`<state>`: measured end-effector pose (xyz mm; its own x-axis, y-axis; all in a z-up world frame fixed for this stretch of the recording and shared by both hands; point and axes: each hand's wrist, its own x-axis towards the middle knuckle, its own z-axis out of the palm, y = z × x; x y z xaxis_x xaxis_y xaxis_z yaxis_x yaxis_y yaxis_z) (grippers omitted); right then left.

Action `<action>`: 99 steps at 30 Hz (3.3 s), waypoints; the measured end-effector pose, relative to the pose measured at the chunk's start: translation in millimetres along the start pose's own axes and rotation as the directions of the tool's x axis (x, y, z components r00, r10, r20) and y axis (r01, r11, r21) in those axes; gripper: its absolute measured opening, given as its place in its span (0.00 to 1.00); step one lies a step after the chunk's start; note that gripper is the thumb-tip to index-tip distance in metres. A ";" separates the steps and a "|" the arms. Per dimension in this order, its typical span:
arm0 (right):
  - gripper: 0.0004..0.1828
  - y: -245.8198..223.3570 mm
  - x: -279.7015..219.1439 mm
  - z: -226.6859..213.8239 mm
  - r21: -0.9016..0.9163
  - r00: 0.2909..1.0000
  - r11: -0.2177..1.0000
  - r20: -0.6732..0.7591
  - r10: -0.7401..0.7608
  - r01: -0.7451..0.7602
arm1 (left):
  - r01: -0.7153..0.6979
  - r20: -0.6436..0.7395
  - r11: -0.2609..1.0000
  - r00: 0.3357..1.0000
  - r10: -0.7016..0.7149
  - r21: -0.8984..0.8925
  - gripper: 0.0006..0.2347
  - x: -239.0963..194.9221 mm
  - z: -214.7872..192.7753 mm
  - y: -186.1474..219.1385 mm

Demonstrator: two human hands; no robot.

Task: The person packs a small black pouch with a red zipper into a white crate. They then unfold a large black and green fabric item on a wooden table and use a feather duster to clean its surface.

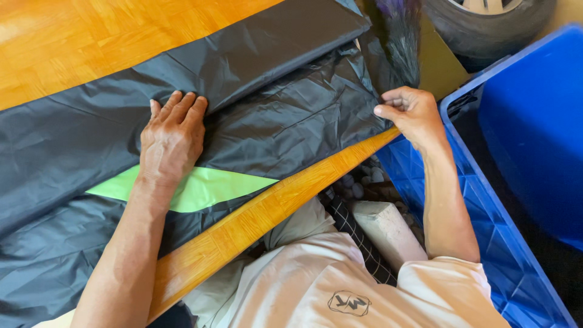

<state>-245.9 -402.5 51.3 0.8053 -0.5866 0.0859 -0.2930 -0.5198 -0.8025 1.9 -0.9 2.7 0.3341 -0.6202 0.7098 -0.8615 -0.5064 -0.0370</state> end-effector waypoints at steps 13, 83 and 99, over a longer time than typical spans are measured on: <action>0.14 -9.6 11.3 24.3 -0.603 0.861 0.736 -0.152 -0.485 0.307 | -0.015 0.005 1.000 1.000 0.015 -0.002 0.13 -1.6 1.8 -1.0; 0.30 53.3 -5.2 -1.3 -0.853 0.945 0.521 -0.155 -0.289 0.019 | 0.160 0.439 0.987 0.887 -0.144 0.001 0.22 -54.7 -93.7 -38.9; 0.43 -119.1 -171.9 112.4 -0.411 0.806 0.742 0.517 -0.289 0.530 | 0.071 0.356 0.966 0.934 0.024 -0.249 0.23 -63.0 -85.2 -52.1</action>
<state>-291.6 -170.0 65.8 1.0000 -0.0012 -0.0045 -0.0026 -0.9517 -0.3069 -6.8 115.6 19.8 0.4281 -0.8047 0.4113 -0.9037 -0.3836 0.1899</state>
